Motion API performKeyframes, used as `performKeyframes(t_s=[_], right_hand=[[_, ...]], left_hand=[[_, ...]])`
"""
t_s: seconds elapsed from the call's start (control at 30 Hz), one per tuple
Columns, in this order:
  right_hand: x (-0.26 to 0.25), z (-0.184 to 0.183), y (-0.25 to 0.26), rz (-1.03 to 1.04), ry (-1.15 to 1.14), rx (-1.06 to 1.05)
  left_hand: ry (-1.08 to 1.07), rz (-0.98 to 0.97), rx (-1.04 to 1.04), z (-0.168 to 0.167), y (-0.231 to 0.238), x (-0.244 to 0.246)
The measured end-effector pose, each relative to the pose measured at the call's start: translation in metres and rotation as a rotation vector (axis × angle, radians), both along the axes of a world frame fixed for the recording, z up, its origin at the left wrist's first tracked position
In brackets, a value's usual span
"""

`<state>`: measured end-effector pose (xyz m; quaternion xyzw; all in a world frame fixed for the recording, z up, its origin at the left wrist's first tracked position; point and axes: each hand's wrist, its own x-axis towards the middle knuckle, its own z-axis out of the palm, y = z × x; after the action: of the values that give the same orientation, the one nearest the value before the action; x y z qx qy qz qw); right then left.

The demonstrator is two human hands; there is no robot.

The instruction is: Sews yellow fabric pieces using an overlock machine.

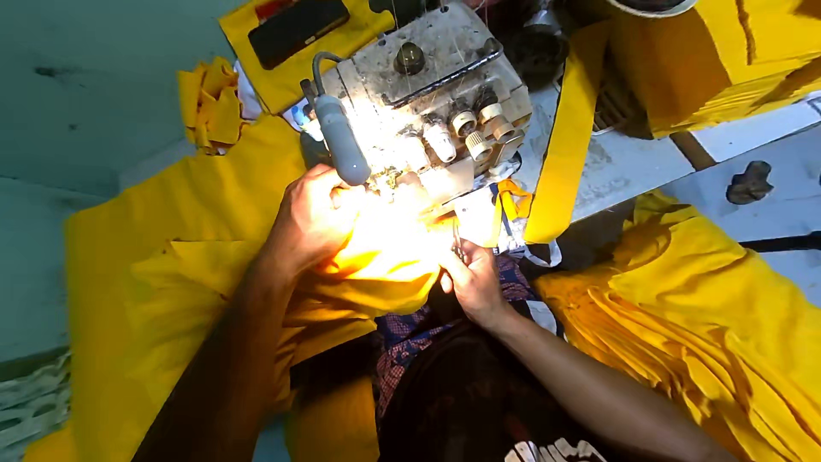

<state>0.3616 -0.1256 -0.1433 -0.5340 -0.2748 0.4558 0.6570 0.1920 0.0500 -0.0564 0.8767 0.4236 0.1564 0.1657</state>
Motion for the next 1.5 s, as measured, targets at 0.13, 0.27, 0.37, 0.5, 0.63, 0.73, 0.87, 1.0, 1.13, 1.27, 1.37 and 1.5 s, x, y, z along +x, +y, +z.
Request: performKeyframes(t_s=[0.13, 0.27, 0.37, 0.5, 0.63, 0.73, 0.87, 1.0, 1.13, 1.27, 1.37, 1.5], right_hand=[[-0.001, -0.002, 0.000, -0.011, -0.003, -0.003], [-0.007, -0.001, 0.004, -0.021, -0.029, 0.015], [-0.010, 0.000, 0.003, -0.019, -0.044, 0.010], [-0.015, 0.001, 0.000, -0.017, -0.012, -0.001], [-0.019, 0.000, -0.001, -0.004, 0.013, -0.008], [-0.020, -0.001, -0.001, -0.016, 0.041, -0.008], [-0.017, 0.001, -0.001, -0.030, 0.071, 0.008], [-0.014, 0.001, 0.000, -0.014, 0.011, -0.011], [-0.017, 0.003, 0.001, -0.025, -0.004, -0.022], [-0.017, 0.002, 0.001, -0.009, 0.009, -0.033], [-0.018, 0.002, 0.001, 0.013, 0.007, -0.041], [-0.017, 0.004, 0.001, 0.035, 0.008, -0.064]], left_hand=[[0.054, 0.090, 0.019, 0.002, -0.003, 0.009], [0.123, 0.200, 0.072, -0.007, 0.004, 0.023], [0.105, 0.260, 0.060, -0.007, 0.000, 0.035], [0.053, 0.293, -0.002, -0.003, 0.001, 0.039], [-0.002, 0.305, -0.030, -0.007, 0.007, 0.033], [-0.081, 0.322, -0.048, -0.006, 0.001, 0.028], [-0.114, 0.180, 0.156, -0.010, -0.034, 0.013], [-0.078, -0.040, 0.300, -0.030, -0.046, 0.008], [-0.054, -0.063, 0.306, -0.031, -0.044, 0.010], [-0.071, -0.075, 0.295, -0.030, -0.041, 0.009], [-0.091, -0.104, 0.288, -0.030, -0.038, 0.007], [-0.114, -0.132, 0.274, -0.029, -0.036, 0.003]])
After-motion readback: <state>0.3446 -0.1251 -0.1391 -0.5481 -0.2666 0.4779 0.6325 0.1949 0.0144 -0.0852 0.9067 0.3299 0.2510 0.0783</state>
